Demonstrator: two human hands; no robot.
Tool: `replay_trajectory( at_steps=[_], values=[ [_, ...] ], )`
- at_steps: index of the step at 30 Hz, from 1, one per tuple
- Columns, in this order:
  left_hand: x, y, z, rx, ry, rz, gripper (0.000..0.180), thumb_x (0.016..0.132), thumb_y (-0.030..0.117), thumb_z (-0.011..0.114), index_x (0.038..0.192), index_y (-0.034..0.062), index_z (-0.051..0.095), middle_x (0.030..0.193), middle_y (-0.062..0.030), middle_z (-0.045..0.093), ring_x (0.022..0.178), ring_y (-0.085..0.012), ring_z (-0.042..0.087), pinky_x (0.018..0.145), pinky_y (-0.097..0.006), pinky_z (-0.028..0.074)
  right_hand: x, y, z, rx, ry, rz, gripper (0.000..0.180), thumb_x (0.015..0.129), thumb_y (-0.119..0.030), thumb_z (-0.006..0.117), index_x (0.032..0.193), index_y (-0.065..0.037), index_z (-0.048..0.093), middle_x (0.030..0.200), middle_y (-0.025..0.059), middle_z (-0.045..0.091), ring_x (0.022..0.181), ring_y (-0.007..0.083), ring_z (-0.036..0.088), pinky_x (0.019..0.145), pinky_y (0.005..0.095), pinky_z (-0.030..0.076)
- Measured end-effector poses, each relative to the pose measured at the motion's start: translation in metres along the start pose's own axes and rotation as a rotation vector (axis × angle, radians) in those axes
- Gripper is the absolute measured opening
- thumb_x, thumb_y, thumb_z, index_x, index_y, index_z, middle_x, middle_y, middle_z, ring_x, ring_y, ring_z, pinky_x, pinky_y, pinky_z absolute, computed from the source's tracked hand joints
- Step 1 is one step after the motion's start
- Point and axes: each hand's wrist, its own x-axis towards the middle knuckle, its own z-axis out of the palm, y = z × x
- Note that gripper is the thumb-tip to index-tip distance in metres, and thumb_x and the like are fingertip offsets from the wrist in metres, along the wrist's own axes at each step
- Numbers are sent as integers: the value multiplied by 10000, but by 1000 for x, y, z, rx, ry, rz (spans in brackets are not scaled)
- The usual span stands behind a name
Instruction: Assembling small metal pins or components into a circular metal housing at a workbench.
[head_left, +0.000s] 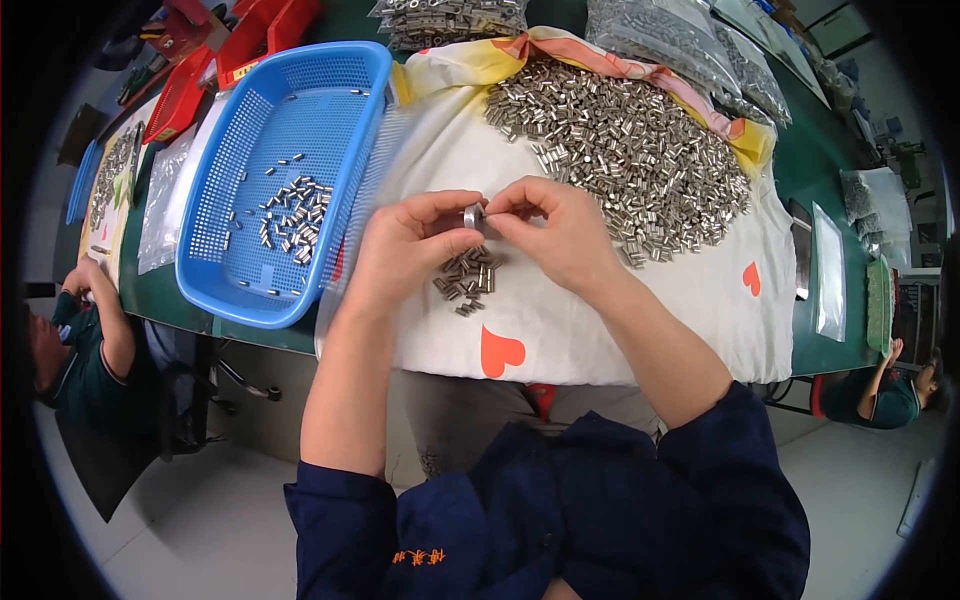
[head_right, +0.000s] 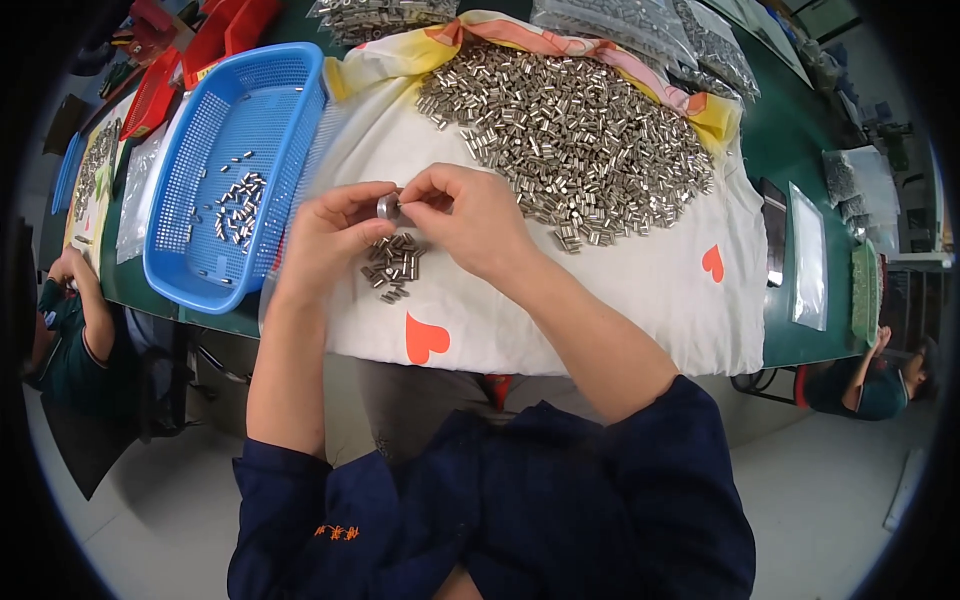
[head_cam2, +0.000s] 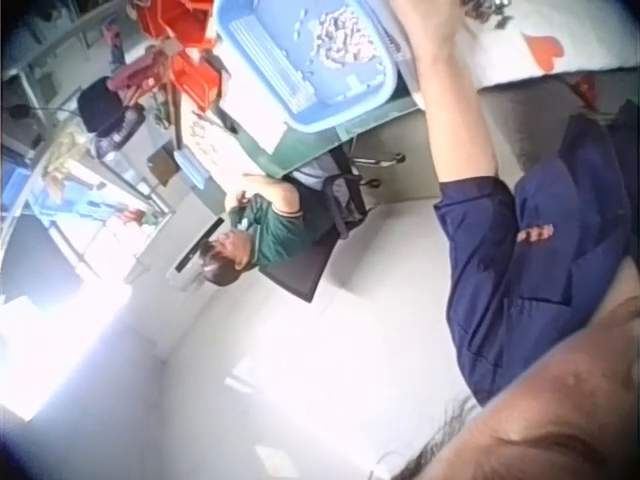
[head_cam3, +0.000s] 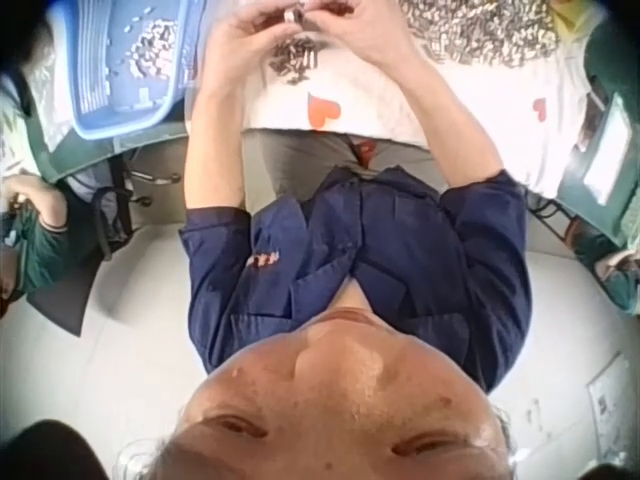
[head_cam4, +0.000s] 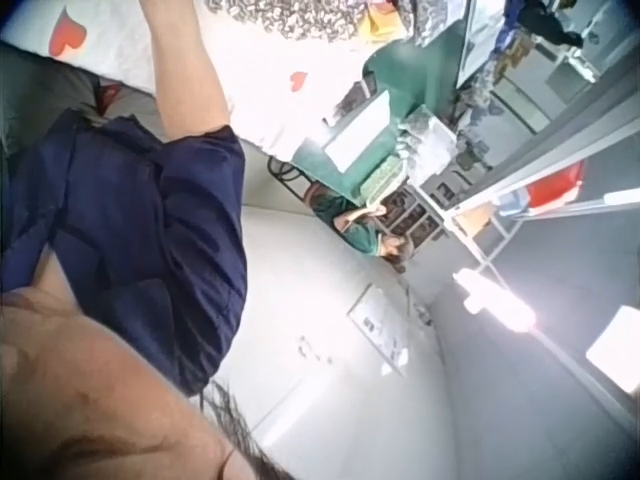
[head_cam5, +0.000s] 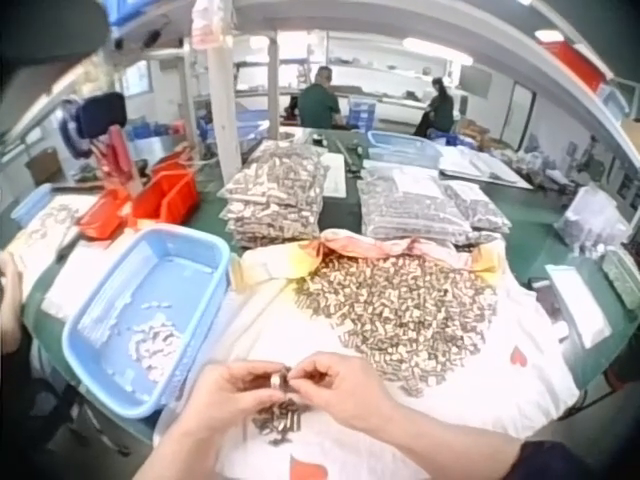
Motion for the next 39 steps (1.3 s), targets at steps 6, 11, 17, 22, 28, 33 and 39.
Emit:
replay_trajectory(
  at_steps=[6,11,17,22,28,33,39],
  values=[
    [-1,-2,1,-30,-18,15,322,739,0,682,1053,-4,613,825,-7,624,750,-59,570,664,-190,467,-4,1,6,-70,46,-98,91,746,-84,620,813,-23,623,727,69,625,654,155,594,585,268,477],
    [-2,-4,2,88,3,9,325,746,7,678,1062,-13,605,884,-46,648,787,-79,599,686,-202,490,-7,4,13,-437,195,-428,55,747,-77,613,777,-32,614,715,80,610,672,205,588,570,302,479],
    [-2,-2,3,61,-41,15,327,745,-1,675,1063,-26,600,882,-54,652,787,-80,603,689,-202,492,-3,3,-4,-35,-30,-48,103,737,-92,634,803,-17,611,749,87,631,681,183,608,622,283,470],
    [-3,2,4,135,-59,-6,331,739,-45,658,1063,-35,592,924,-50,638,803,-85,597,698,-203,489,0,-1,-9,-119,-39,-8,139,754,-126,616,852,-30,633,755,106,637,698,210,620,651,308,480],
    [-5,9,5,192,-99,-12,325,749,-75,627,1068,-27,589,953,-41,625,814,-77,589,706,-200,488,50,9,-39,-868,137,-132,132,753,-157,596,821,-59,654,770,124,625,746,282,600,679,381,471],
    [-3,8,6,175,-109,-49,326,750,-87,613,1068,-21,590,921,-25,622,806,-72,585,693,-194,480,56,25,-29,-1118,96,-268,115,720,-140,613,785,-54,654,740,130,602,744,298,570,706,411,451],
    [-6,6,1,82,-29,10,310,760,-6,647,1066,-10,597,876,-38,647,769,-83,608,676,-211,489,24,-9,-19,-241,69,-13,115,778,-123,605,795,-14,635,772,73,646,689,178,605,637,280,475]
  ],
)
